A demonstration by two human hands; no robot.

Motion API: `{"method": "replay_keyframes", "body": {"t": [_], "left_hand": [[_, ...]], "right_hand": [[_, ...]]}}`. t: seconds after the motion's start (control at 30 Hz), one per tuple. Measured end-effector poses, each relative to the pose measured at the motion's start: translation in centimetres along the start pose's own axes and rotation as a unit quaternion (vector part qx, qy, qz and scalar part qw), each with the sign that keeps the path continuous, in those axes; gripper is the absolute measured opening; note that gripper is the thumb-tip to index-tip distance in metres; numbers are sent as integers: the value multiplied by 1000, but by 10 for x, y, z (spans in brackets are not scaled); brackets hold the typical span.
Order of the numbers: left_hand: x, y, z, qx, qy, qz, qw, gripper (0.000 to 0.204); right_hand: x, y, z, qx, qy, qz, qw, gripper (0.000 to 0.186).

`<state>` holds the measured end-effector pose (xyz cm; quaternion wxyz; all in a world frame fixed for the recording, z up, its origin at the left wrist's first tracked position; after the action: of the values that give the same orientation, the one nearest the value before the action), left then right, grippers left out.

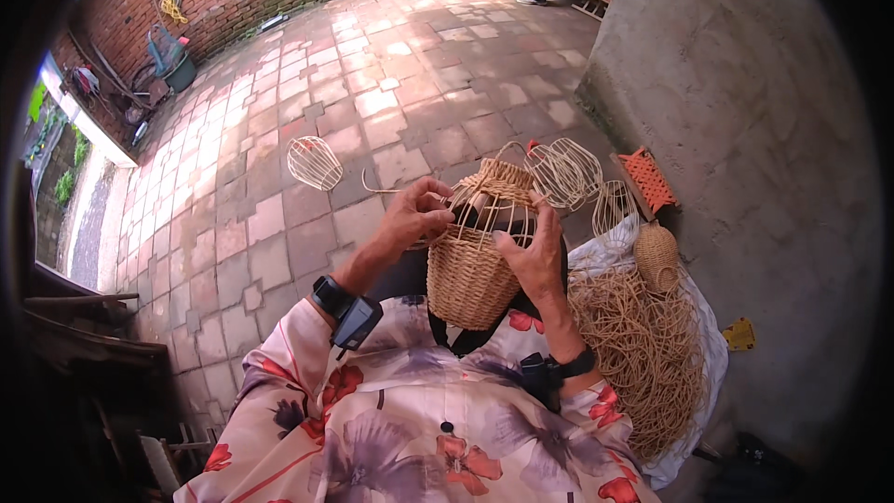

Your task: Weaving a small wicker or rattan basket by hand using thin strips of material.

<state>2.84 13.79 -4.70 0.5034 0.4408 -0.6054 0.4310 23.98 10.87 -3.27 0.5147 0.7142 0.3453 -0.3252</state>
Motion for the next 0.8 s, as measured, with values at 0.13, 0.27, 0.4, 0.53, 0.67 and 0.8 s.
{"method": "replay_keyframes", "body": {"t": [0.13, 0.27, 0.4, 0.53, 0.67, 0.8], "left_hand": [[-1, 48, 7, 35, -41, 20, 998, 28], [4, 65, 14, 40, 37, 11, 998, 23], [-11, 42, 7, -8, 71, 110, 991, 18], [-15, 29, 2, -39, 7, -4, 999, 15], [-9, 14, -5, -42, -67, -141, 987, 10], [10, -3, -8, 7, -188, -357, 915, 14]], "right_hand": [[22, -4, -8, -48, -15, -116, 992, 70], [25, -3, -9, -94, -46, -213, 971, 69], [28, -3, -9, -103, -45, -227, 967, 68], [22, -3, -6, -119, -59, -235, 963, 66], [28, -5, -7, -119, -79, -242, 960, 66], [39, -4, -10, -105, -60, -187, 975, 67]]}}
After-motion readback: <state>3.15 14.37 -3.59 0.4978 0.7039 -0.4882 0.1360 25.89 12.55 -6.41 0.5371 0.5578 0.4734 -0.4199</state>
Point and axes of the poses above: each hand's wrist, its own z-axis away from the middle knuckle, its own y-axis out of the back of the hand, x = y × z, the point moved 6 cm from there along -z, towards the middle knuckle, and after that the axes turned 10 degrees about -y, right-handed, at the moved point
